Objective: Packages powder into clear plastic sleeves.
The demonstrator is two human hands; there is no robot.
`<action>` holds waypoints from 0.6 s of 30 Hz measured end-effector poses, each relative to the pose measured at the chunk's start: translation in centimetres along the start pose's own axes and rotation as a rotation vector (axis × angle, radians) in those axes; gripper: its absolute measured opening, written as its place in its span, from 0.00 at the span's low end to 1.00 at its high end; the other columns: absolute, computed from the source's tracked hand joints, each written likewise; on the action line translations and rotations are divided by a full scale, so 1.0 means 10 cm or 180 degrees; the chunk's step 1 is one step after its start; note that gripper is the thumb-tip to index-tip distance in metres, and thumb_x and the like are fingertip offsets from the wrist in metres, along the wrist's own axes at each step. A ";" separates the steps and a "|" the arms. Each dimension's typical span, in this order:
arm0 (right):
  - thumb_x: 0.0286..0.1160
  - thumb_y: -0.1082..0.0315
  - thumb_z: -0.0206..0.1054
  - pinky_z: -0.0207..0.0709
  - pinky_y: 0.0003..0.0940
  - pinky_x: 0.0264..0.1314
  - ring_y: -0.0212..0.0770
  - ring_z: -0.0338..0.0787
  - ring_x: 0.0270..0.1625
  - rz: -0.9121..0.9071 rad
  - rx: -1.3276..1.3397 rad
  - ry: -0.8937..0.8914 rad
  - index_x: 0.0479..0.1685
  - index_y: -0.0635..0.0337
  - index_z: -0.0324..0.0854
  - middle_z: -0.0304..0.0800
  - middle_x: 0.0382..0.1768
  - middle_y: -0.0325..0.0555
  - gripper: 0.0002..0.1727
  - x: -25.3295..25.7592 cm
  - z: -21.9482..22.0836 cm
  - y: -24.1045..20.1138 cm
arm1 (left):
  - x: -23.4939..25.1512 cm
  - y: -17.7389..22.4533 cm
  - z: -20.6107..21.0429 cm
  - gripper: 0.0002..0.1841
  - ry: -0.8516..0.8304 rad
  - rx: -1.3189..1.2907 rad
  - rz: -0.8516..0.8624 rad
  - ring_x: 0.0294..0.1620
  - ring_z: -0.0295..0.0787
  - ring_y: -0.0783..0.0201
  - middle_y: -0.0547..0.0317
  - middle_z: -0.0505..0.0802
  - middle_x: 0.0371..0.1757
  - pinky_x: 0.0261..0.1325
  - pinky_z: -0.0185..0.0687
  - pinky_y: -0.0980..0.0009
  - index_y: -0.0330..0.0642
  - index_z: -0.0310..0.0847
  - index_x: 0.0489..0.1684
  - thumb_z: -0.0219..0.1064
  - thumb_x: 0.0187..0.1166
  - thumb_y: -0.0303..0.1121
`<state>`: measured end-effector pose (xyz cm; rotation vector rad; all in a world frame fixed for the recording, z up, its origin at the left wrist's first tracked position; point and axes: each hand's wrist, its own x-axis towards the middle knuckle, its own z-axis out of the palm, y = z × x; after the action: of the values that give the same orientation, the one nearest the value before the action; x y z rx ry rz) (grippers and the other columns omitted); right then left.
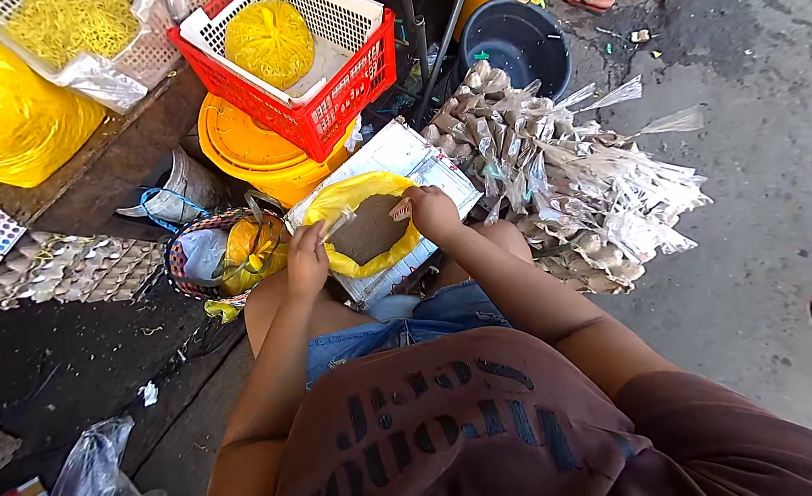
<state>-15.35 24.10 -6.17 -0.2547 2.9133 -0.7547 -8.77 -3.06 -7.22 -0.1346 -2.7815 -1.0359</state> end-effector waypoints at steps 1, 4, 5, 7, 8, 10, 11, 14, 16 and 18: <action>0.80 0.79 0.58 0.78 0.65 0.66 0.69 0.86 0.66 0.0127 -0.0035 -0.0190 0.61 0.66 0.85 0.90 0.55 0.67 0.16 0.02 0.05 -0.01 | -0.04 -0.01 0.07 0.17 -0.0015 -0.0030 0.0162 0.62 0.89 0.45 0.37 0.91 0.58 0.69 0.82 0.49 0.31 0.85 0.66 0.57 0.84 0.21; 0.84 0.75 0.55 0.78 0.69 0.65 0.69 0.87 0.65 0.0620 0.0188 -0.0512 0.64 0.63 0.83 0.89 0.57 0.67 0.17 0.07 0.11 -0.03 | -0.13 -0.10 0.22 0.16 0.0061 -0.0240 0.0184 0.52 0.92 0.51 0.41 0.92 0.50 0.62 0.87 0.55 0.31 0.85 0.65 0.65 0.84 0.30; 0.84 0.73 0.55 0.78 0.70 0.62 0.70 0.88 0.63 0.0739 0.0333 -0.0548 0.64 0.63 0.84 0.90 0.56 0.68 0.17 0.09 0.13 -0.03 | -0.15 -0.12 0.24 0.21 -0.0006 -0.0312 0.0041 0.50 0.91 0.52 0.42 0.92 0.49 0.59 0.87 0.55 0.31 0.80 0.71 0.67 0.84 0.32; 0.84 0.72 0.57 0.78 0.71 0.62 0.68 0.89 0.61 0.0892 0.0573 -0.0630 0.64 0.61 0.84 0.91 0.56 0.66 0.16 0.12 0.19 -0.05 | -0.15 -0.15 0.26 0.26 -0.0086 -0.0435 -0.0216 0.46 0.88 0.54 0.44 0.90 0.47 0.54 0.86 0.58 0.31 0.72 0.78 0.68 0.83 0.32; 0.84 0.72 0.57 0.77 0.70 0.62 0.68 0.89 0.62 0.0927 0.0625 -0.0671 0.64 0.61 0.85 0.91 0.56 0.65 0.16 0.13 0.21 -0.09 | -0.13 -0.15 0.27 0.26 -0.0067 -0.0465 -0.0288 0.45 0.87 0.55 0.44 0.89 0.47 0.52 0.85 0.59 0.31 0.71 0.78 0.68 0.82 0.32; 0.83 0.72 0.58 0.78 0.69 0.63 0.67 0.89 0.62 0.0875 0.0699 -0.0721 0.64 0.61 0.85 0.91 0.56 0.64 0.16 0.13 0.28 -0.21 | -0.11 -0.15 0.30 0.25 -0.0004 -0.0457 -0.0365 0.47 0.88 0.54 0.42 0.89 0.50 0.54 0.86 0.59 0.29 0.71 0.76 0.68 0.82 0.31; 0.83 0.72 0.58 0.78 0.69 0.63 0.66 0.89 0.62 0.0809 0.0730 -0.0753 0.64 0.61 0.85 0.91 0.56 0.64 0.16 0.10 0.33 -0.28 | -0.11 -0.14 0.32 0.25 0.0004 -0.0427 -0.0378 0.49 0.87 0.53 0.40 0.88 0.52 0.55 0.85 0.59 0.28 0.71 0.74 0.68 0.81 0.30; 0.85 0.72 0.57 0.79 0.66 0.64 0.64 0.90 0.61 0.0617 0.0794 -0.0803 0.64 0.60 0.85 0.91 0.55 0.63 0.16 0.05 0.48 -0.40 | -0.11 -0.15 0.36 0.20 -0.0018 -0.0283 -0.0350 0.52 0.88 0.49 0.38 0.88 0.56 0.60 0.85 0.56 0.27 0.75 0.67 0.67 0.81 0.29; 0.85 0.73 0.57 0.79 0.64 0.66 0.62 0.90 0.61 0.0542 0.0928 -0.0755 0.63 0.62 0.85 0.92 0.55 0.62 0.15 0.04 0.49 -0.37 | -0.12 -0.18 0.38 0.15 -0.0005 -0.0201 -0.0245 0.52 0.88 0.47 0.36 0.88 0.56 0.59 0.85 0.54 0.26 0.80 0.59 0.68 0.81 0.28; 0.84 0.74 0.58 0.78 0.60 0.67 0.60 0.90 0.61 0.0516 0.1135 -0.0661 0.62 0.65 0.85 0.91 0.56 0.62 0.15 0.04 0.41 -0.34 | -0.14 -0.22 0.37 0.12 0.0021 -0.0151 -0.0163 0.51 0.88 0.47 0.35 0.87 0.56 0.58 0.86 0.54 0.26 0.83 0.53 0.68 0.80 0.28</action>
<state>-14.68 19.17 -8.15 -0.0551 2.5129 -1.1224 -8.13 -2.35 -11.61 -0.0662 -2.7691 -1.1128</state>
